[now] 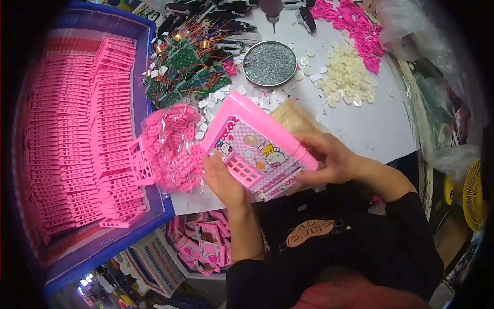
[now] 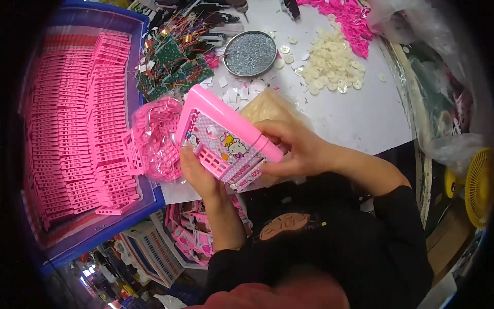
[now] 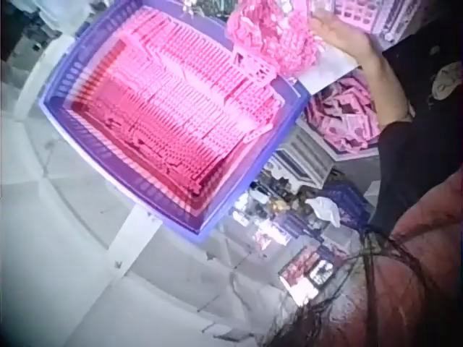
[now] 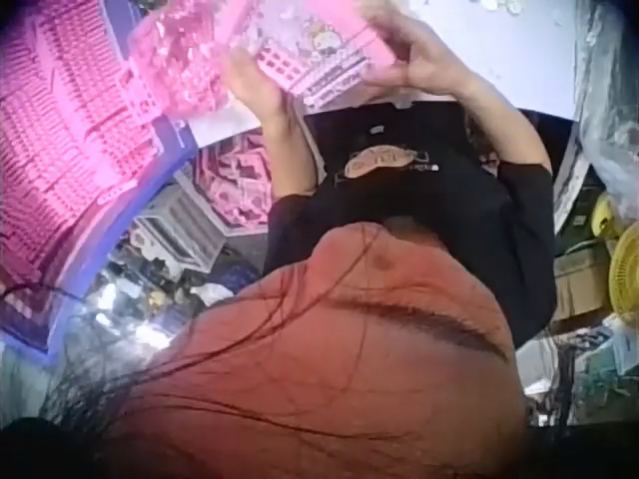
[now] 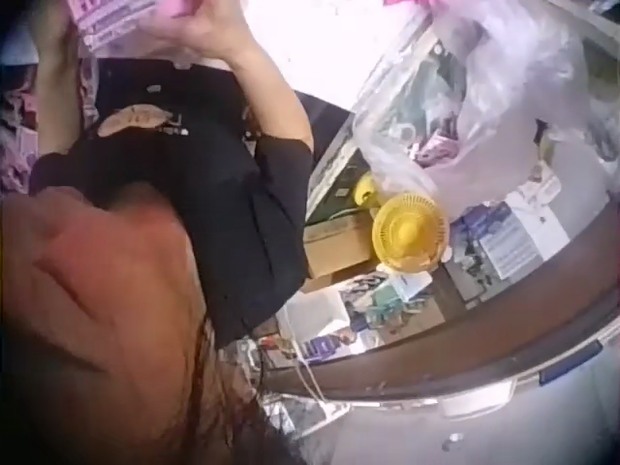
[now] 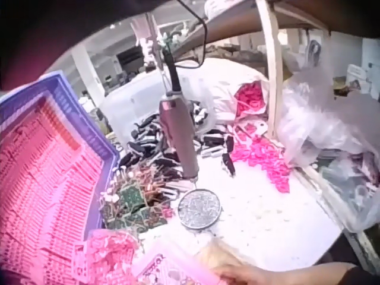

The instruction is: Assembling components of a small pink toy piano at a factory workbench.

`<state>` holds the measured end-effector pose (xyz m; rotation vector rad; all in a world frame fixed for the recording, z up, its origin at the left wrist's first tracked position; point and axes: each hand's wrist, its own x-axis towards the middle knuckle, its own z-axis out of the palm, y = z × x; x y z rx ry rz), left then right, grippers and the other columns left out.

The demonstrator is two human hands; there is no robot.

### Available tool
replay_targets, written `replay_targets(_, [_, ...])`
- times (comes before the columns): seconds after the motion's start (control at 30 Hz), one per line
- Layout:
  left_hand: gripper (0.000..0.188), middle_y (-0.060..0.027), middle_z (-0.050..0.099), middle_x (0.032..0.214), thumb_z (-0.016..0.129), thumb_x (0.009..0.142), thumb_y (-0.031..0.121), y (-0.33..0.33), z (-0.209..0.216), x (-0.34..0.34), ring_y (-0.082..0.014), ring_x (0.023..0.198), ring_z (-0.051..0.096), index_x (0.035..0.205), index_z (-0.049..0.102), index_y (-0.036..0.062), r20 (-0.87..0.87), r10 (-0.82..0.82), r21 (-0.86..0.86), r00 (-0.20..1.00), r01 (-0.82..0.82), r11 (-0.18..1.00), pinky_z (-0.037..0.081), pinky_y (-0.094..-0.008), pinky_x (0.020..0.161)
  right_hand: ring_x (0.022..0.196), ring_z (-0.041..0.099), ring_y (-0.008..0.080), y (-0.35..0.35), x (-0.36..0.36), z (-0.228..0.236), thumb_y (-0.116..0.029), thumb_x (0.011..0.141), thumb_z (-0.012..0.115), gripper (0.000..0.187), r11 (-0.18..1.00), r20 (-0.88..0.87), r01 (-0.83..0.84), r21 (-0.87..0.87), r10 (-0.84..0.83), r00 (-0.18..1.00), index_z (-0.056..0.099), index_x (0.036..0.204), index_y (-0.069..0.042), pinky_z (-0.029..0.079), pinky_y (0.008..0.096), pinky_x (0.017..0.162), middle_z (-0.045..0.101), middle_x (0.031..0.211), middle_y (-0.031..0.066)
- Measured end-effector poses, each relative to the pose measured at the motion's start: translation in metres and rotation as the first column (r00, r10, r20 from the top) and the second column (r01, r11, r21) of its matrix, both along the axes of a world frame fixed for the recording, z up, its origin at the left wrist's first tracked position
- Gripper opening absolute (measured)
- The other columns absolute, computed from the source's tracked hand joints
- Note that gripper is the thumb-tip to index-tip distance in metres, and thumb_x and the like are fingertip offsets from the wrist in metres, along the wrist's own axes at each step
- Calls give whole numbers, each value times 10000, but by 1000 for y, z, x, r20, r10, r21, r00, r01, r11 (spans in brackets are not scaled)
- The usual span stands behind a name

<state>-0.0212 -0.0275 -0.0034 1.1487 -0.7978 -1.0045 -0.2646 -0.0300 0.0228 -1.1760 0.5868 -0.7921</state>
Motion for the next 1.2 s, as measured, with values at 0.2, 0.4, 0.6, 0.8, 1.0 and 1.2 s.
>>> replay_targets(0.2, [455,-139,638,1137,352,1109,339,31,-7,-13,-223,1018,655,1301,514,-40,32,-27,-18,999,28,999,539,-358,881,1249,564,200,7,4,-7,-8,870,720,684,982,95,148,118,-159,983,388,1467,23,451,353,1068,580,1355,121])
replay_targets(0.4, [347,-52,608,894,329,1105,258,28,6,-26,-103,808,555,994,552,15,289,36,-60,957,-20,998,462,-270,734,1259,546,186,23,9,-17,-16,896,705,662,955,136,158,249,-196,971,385,1475,-10,486,355,1043,568,1353,108])
replay_targets(0.6, [347,-101,649,1034,416,1086,261,11,10,-17,-158,922,617,1192,559,-37,9,-119,-103,993,119,988,499,-315,847,1215,587,202,16,-11,-33,-14,892,716,696,966,128,219,139,-237,963,368,1495,-16,512,364,1012,577,1355,141])
replay_targets(0.8, [241,-106,684,1118,598,972,50,-14,41,11,-181,1000,645,1186,623,-56,190,-208,-223,960,248,943,488,-305,883,1126,638,191,-43,-37,-20,-55,888,708,518,953,-212,125,-276,-187,959,549,1379,-15,536,350,978,648,1261,129])
replay_targets(1.0, [277,-111,688,1077,738,734,32,-9,31,19,-351,979,659,1003,684,72,916,-191,-172,352,776,607,505,-471,852,1313,523,313,-82,-68,-42,-244,919,654,425,788,-483,-230,-570,-95,870,632,1278,-16,444,440,1079,547,1422,187])
replay_targets(1.2, [323,-120,636,1224,750,696,92,42,-1,2,-353,1159,574,1012,690,113,927,-330,84,178,760,644,442,-527,982,1428,369,414,-55,-55,-44,-435,855,714,716,468,-656,-496,-731,-282,700,512,1414,-36,347,493,1159,391,1565,174])
